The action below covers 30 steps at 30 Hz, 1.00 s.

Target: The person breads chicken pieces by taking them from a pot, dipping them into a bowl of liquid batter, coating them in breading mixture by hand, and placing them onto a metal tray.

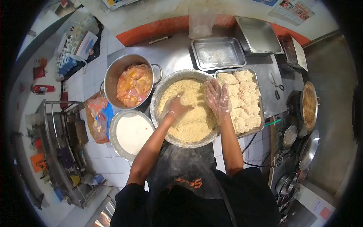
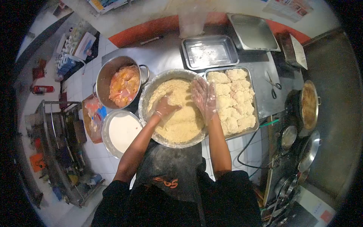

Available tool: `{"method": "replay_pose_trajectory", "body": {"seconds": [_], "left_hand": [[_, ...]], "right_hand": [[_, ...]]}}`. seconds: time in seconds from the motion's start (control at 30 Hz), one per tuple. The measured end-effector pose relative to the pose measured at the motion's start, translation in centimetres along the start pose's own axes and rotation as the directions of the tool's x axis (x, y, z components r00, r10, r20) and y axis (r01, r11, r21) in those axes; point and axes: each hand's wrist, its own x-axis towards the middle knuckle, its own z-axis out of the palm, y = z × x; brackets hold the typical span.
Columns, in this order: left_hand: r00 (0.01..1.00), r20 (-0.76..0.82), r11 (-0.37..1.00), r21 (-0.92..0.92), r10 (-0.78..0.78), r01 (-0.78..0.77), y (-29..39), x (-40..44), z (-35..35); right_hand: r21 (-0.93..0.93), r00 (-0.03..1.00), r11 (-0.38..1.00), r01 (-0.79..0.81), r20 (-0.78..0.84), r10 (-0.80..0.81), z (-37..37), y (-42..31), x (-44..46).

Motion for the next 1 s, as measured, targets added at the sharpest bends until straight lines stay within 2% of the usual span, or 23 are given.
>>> {"method": "replay_pose_trajectory", "body": {"seconds": [0.1, 0.23, 0.27, 0.33, 0.4, 0.5, 0.53, 0.57, 0.6, 0.7, 0.73, 0.8, 0.83, 0.9, 0.93, 0.97, 1.0], "left_hand": [[0.991, 0.122, 0.968, -0.235, -0.064, 0.091, 2.3, 0.0, -1.4], [0.998, 0.064, 0.955, -0.295, 0.009, 0.010, 2.8, -0.5, -2.6], [0.997, 0.064, 0.946, -0.325, 0.033, -0.011, 2.9, -0.6, -3.2], [0.994, 0.088, 0.916, -0.400, 0.064, -0.024, 5.5, -1.7, -5.5], [0.988, 0.132, 0.874, -0.485, 0.084, -0.009, 9.9, -3.1, -8.7], [0.982, 0.177, 0.803, -0.592, 0.058, 0.059, 9.8, -3.9, -10.3], [0.985, 0.169, 0.721, -0.686, 0.033, 0.093, 10.2, -4.5, -10.5], [0.984, 0.180, 0.758, -0.642, 0.005, 0.114, 9.4, -4.4, -10.5], [0.981, 0.190, 0.791, -0.596, -0.024, 0.135, 7.8, -4.1, -10.5], [0.971, 0.181, 0.904, -0.371, -0.156, 0.214, 6.2, -4.4, -10.2], [0.966, 0.166, 0.930, -0.279, -0.197, 0.238, 6.0, -4.6, -10.0], [0.981, 0.118, 0.938, -0.293, -0.156, 0.184, 2.3, -4.6, -8.2], [0.986, 0.107, 0.941, -0.301, -0.129, 0.155, 0.9, -4.6, -7.4], [0.972, 0.140, 0.927, -0.303, -0.187, 0.222, 2.6, -5.3, -8.0], [0.994, 0.087, 0.966, -0.245, -0.062, 0.082, 2.1, -5.2, -7.9], [0.998, 0.049, 0.971, -0.230, -0.050, 0.060, 1.7, -5.5, -7.7], [0.994, 0.073, 0.965, -0.243, -0.078, 0.093, 2.0, -5.8, -7.9]], "right_hand": [[-0.462, 0.992, 0.880, -0.112, -0.106, 0.071, 3.4, -1.9, -3.6], [-0.579, 0.968, 0.797, -0.170, -0.248, 0.026, 0.6, -1.2, -4.7], [-0.650, 0.969, 0.747, -0.138, -0.246, -0.035, 0.0, -0.8, -4.8], [-0.775, 0.960, 0.626, -0.085, -0.233, -0.157, 0.4, 0.2, -5.2], [-0.911, 0.989, 0.403, 0.091, 0.035, -0.143, -2.4, 1.8, -3.3], [-0.790, 0.997, 0.610, -0.061, -0.024, 0.069, 0.4, 2.9, -3.0], [-0.705, 0.985, 0.695, -0.140, -0.025, 0.172, 2.8, 2.0, -3.9], [-0.612, 0.961, 0.758, -0.226, -0.014, 0.275, 4.1, 1.5, -4.2], [-0.356, 0.936, 0.895, -0.268, 0.124, 0.329, 0.0, 3.2, -2.0], [-0.712, 0.971, 0.701, -0.041, 0.136, 0.195, 0.7, 2.4, -1.2], [-0.598, 0.965, 0.791, 0.131, 0.261, 0.038, 0.7, 2.9, -1.7], [-0.943, 0.988, 0.293, 0.154, 0.147, -0.047, 0.9, 2.2, -0.6], [-0.971, 0.992, 0.204, 0.124, 0.116, -0.054, 2.3, 0.2, -1.5], [-0.997, 0.995, 0.048, 0.061, 0.057, -0.081, 4.5, -4.2, -3.3], [-0.999, 0.995, -0.015, 0.031, 0.032, -0.096, 4.6, -6.3, -4.0], [-0.997, 0.994, -0.074, 0.001, 0.009, -0.107, 5.0, -8.2, -4.9], [-0.968, 0.994, 0.250, -0.018, -0.043, -0.096, 6.0, -10.4, -6.5]]}}
